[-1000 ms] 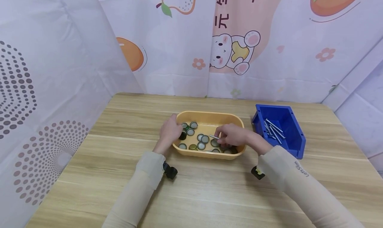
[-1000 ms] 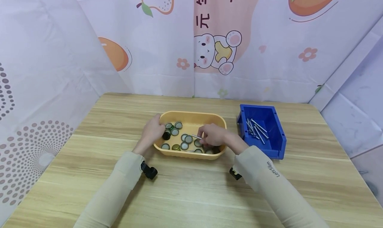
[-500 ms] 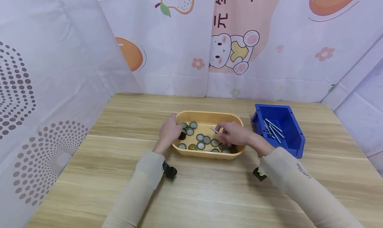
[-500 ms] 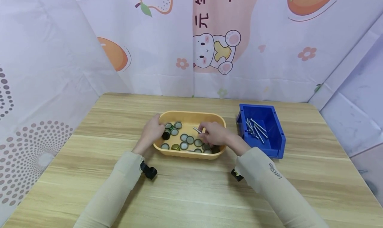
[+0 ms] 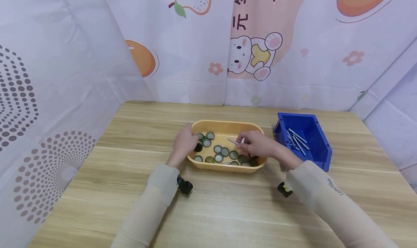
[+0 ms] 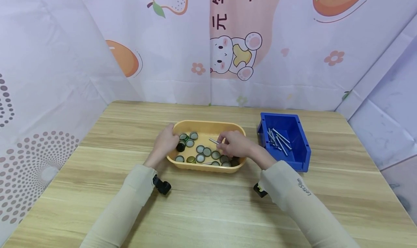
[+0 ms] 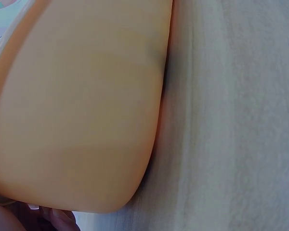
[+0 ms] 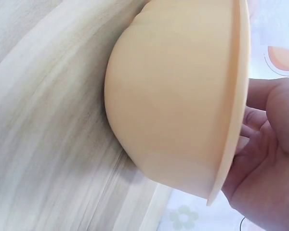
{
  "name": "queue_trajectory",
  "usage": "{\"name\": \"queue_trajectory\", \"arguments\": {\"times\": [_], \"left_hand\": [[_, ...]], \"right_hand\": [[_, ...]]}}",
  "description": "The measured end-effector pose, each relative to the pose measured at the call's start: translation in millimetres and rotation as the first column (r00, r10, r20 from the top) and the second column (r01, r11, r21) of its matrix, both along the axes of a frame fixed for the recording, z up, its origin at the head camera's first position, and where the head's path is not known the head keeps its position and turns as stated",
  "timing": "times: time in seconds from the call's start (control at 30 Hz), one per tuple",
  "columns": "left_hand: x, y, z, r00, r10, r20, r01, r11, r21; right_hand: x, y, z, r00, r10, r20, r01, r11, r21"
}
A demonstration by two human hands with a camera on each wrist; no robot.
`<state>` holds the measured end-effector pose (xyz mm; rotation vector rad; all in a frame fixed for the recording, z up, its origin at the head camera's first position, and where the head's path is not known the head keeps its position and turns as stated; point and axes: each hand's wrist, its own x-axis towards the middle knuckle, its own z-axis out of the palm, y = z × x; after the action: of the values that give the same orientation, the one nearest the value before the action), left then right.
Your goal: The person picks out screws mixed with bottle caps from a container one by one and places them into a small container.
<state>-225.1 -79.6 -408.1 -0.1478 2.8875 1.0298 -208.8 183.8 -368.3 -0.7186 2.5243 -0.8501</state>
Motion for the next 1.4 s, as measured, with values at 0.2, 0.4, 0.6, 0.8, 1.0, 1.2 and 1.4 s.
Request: {"name": "queue_trajectory", "arguments": {"times": [0.2,0.4,0.6,0.8,1.0,1.2,1.4], "left_hand": [[0.9,0.0,0.7,1.0,-0.007,0.001,0.007,1.0,0.009],[1.1,0.4,0.4,1.0,-0.001,0.005,0.001,1.0,0.016],[0.9,0.8,0.4,1.0,-0.003,0.003,0.003,1.0,0.015],[0.4,-0.8,0.2,1.0,-0.016,0.008,0.015,1.0,0.013],[-0.2,-1.9,-0.9,1.0,-0.01,0.007,0.01,1.0,0.009],[1.0,-1.7,-0.9,1.0,-0.012,0.007,0.012,1.0,0.015],[0.7,-1.4,-0.3,1.0,-0.011,0.003,0.011,1.0,0.017]], "right_hand": [[-1.2,5.1,5.3,0.997,-0.047,0.06,0.049,0.998,-0.026],[-3.1,11.2,15.5,0.997,-0.076,0.034,0.076,0.997,-0.014],[-5.5,22.0,29.8,0.991,-0.126,-0.034,0.126,0.992,0.001],[-6.5,37.5,43.9,0.981,-0.18,-0.074,0.182,0.983,0.023],[-6.8,53.1,54.2,0.965,-0.232,-0.123,0.234,0.972,0.006],[-8.0,69.8,57.3,0.952,-0.266,-0.153,0.27,0.963,0.009],[-11.8,95.0,59.1,0.933,-0.279,-0.225,0.292,0.956,0.027]]}}
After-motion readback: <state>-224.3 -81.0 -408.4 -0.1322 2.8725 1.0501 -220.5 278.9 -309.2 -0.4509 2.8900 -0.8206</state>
